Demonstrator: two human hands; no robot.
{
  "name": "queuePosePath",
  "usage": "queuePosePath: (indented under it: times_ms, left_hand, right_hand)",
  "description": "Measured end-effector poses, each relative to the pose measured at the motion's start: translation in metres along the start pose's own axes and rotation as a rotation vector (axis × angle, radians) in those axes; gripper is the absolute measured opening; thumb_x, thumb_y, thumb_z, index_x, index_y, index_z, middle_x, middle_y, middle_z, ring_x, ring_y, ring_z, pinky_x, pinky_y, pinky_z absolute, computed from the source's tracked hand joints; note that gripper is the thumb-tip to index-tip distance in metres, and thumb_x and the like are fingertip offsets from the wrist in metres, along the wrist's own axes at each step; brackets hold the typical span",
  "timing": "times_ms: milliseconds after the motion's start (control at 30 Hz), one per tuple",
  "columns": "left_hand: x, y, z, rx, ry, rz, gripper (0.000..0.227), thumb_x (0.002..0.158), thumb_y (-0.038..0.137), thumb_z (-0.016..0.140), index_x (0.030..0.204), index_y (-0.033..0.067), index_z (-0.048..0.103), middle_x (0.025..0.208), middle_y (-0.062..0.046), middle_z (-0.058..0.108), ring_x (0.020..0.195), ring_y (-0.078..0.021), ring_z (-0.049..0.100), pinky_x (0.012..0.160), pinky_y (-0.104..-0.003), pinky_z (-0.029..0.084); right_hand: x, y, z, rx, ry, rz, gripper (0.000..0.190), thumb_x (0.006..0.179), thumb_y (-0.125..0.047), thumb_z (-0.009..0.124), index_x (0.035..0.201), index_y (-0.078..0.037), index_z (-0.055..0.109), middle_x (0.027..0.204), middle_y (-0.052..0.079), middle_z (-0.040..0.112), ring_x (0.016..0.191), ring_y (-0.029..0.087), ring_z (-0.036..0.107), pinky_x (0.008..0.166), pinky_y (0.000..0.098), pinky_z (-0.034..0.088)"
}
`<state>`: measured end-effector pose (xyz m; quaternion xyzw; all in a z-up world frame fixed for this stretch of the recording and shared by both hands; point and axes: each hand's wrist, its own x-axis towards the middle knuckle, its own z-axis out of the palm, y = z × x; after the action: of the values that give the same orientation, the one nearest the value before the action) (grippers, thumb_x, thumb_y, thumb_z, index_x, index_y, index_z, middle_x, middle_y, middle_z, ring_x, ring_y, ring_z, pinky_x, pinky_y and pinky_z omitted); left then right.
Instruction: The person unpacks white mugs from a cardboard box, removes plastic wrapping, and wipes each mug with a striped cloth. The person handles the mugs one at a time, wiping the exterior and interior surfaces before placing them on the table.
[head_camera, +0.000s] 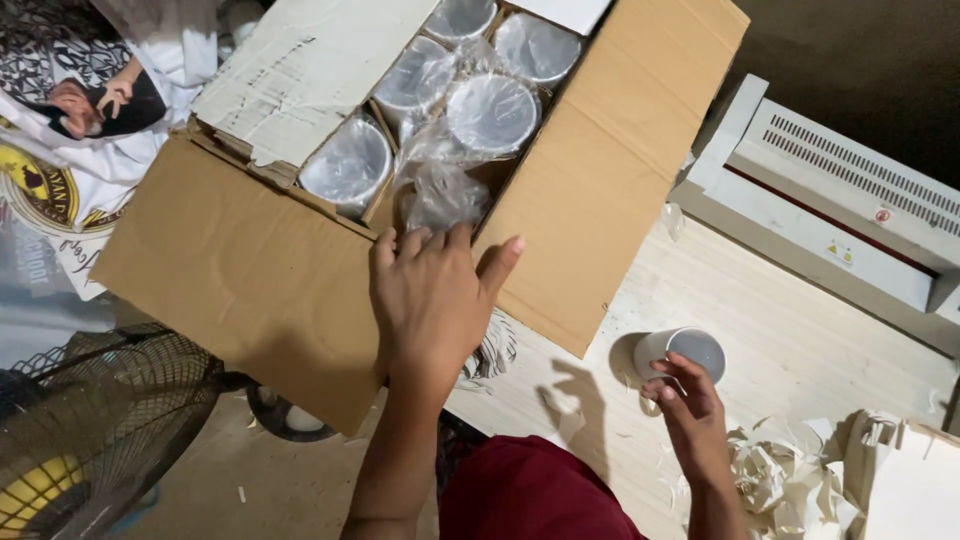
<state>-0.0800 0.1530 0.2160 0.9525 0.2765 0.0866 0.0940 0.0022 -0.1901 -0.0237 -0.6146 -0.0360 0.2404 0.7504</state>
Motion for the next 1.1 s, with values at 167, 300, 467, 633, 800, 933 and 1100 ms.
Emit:
queuePosePath:
  times_ms: [167, 300, 467, 633, 800, 933, 1100]
  left_hand:
    - [0.01, 0.003, -0.007, 0.069, -0.223, -0.091, 0.071, 0.105, 0.067, 0.036, 0.111, 0.0074, 0.075, 0.115, -0.017, 0.073, 0.118, -0.0294, 0.061, 0.114, -0.046, 0.032]
    - [-0.016, -0.008, 0.002, 0.03, 0.37, 0.088, 0.062, 0.096, 0.061, 0.053, 0.114, 0.006, 0.076, 0.128, -0.019, 0.067, 0.123, -0.0337, 0.054, 0.102, -0.048, 0.036]
    - [-0.073, -0.017, 0.072, -0.45, 0.634, 0.262, 0.028, 0.098, 0.037, 0.06, 0.101, 0.0113, 0.071, 0.105, -0.008, 0.065, 0.103, -0.0291, 0.059, 0.092, -0.048, 0.045]
    - [-0.092, -0.023, 0.17, -0.664, 0.328, 0.364, 0.016, 0.099, 0.026, 0.069, 0.09, 0.0128, 0.067, 0.086, -0.005, 0.065, 0.084, -0.0314, 0.066, 0.077, -0.045, 0.053]
    - [-0.095, -0.047, 0.247, -0.125, 0.198, 0.137, 0.06, 0.059, 0.04, 0.085, 0.109, 0.0084, 0.077, 0.112, -0.029, 0.066, 0.099, -0.0494, 0.059, 0.073, -0.059, 0.048]
    - [-0.084, -0.033, 0.25, -0.095, -0.053, 0.092, 0.037, 0.079, 0.033, 0.079, 0.105, 0.0084, 0.071, 0.119, -0.015, 0.064, 0.115, -0.035, 0.057, 0.095, -0.052, 0.048]
    - [-0.067, 0.027, 0.204, -0.515, -0.309, 0.227, 0.038, 0.1, 0.044, 0.067, 0.103, 0.0066, 0.071, 0.084, -0.011, 0.069, 0.071, -0.0282, 0.066, 0.067, -0.041, 0.055]
  right_hand:
    - [-0.003, 0.001, 0.014, -0.095, 0.02, 0.057, 0.046, 0.095, -0.01, 0.062, 0.14, -0.004, 0.054, 0.129, 0.012, 0.064, 0.099, 0.02, 0.065, 0.092, 0.0373, 0.051]
    - [-0.007, 0.001, 0.019, -0.109, -0.011, 0.042, 0.047, 0.095, -0.01, 0.063, 0.14, -0.004, 0.055, 0.127, 0.012, 0.065, 0.1, 0.019, 0.065, 0.093, 0.0376, 0.053]
    - [-0.006, 0.001, 0.01, -0.106, 0.019, 0.045, 0.046, 0.096, -0.01, 0.061, 0.141, -0.004, 0.055, 0.127, 0.011, 0.064, 0.1, 0.019, 0.064, 0.093, 0.0365, 0.052]
    - [-0.011, 0.004, 0.001, -0.045, 0.025, 0.0, 0.045, 0.097, -0.01, 0.061, 0.141, -0.003, 0.054, 0.127, 0.011, 0.064, 0.1, 0.018, 0.064, 0.095, 0.0364, 0.051]
    - [-0.018, 0.0, 0.0, -0.062, 0.052, 0.03, 0.044, 0.096, -0.011, 0.062, 0.138, -0.003, 0.055, 0.126, 0.012, 0.064, 0.1, 0.019, 0.065, 0.094, 0.0374, 0.054]
    - [-0.022, -0.002, 0.0, -0.056, 0.056, 0.002, 0.042, 0.096, -0.011, 0.063, 0.137, -0.004, 0.057, 0.124, 0.012, 0.065, 0.1, 0.018, 0.065, 0.094, 0.0369, 0.054]
    - [-0.02, 0.016, -0.016, -0.005, 0.034, -0.093, 0.027, 0.104, -0.019, 0.062, 0.121, 0.002, 0.065, 0.12, 0.012, 0.069, 0.102, 0.02, 0.068, 0.096, 0.0371, 0.053]
